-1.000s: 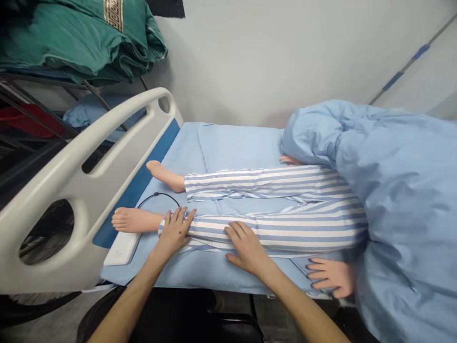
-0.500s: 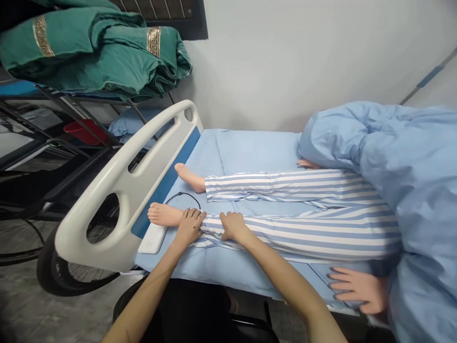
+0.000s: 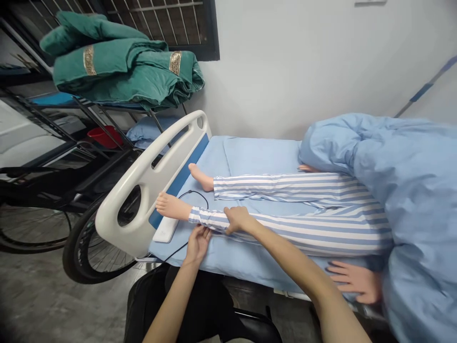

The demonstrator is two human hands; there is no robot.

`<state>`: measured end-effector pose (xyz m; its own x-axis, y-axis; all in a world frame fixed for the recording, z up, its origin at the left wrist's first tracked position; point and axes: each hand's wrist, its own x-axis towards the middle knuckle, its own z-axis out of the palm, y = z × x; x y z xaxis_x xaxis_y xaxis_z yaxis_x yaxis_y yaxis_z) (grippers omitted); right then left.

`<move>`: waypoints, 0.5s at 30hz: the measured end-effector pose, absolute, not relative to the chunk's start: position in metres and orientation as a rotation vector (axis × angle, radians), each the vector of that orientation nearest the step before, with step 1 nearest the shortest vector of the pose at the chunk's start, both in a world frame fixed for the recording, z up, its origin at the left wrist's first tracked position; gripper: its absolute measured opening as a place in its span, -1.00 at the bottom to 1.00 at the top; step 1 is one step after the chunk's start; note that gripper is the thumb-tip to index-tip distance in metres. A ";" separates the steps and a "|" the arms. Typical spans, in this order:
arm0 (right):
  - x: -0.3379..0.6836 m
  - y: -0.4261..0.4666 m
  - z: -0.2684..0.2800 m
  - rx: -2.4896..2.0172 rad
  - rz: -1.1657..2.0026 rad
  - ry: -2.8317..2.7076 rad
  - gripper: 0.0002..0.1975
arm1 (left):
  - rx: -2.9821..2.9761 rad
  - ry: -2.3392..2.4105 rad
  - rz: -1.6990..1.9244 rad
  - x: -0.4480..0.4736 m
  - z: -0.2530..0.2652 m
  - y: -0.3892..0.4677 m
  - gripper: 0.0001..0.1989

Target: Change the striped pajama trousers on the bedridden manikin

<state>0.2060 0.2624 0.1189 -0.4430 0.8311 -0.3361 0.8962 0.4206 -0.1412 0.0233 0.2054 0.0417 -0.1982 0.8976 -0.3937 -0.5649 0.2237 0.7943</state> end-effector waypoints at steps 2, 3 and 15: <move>0.209 0.259 0.134 1.524 -0.458 2.480 -0.29 | 0.316 0.966 1.403 0.021 0.065 0.217 -0.79; 0.211 0.257 0.142 1.531 -0.464 2.493 -0.29 | 0.285 0.920 1.417 0.019 0.076 0.221 -0.81; 0.270 0.251 0.266 1.751 -0.484 2.746 -0.28 | 0.382 0.577 1.521 0.052 0.226 0.237 -0.87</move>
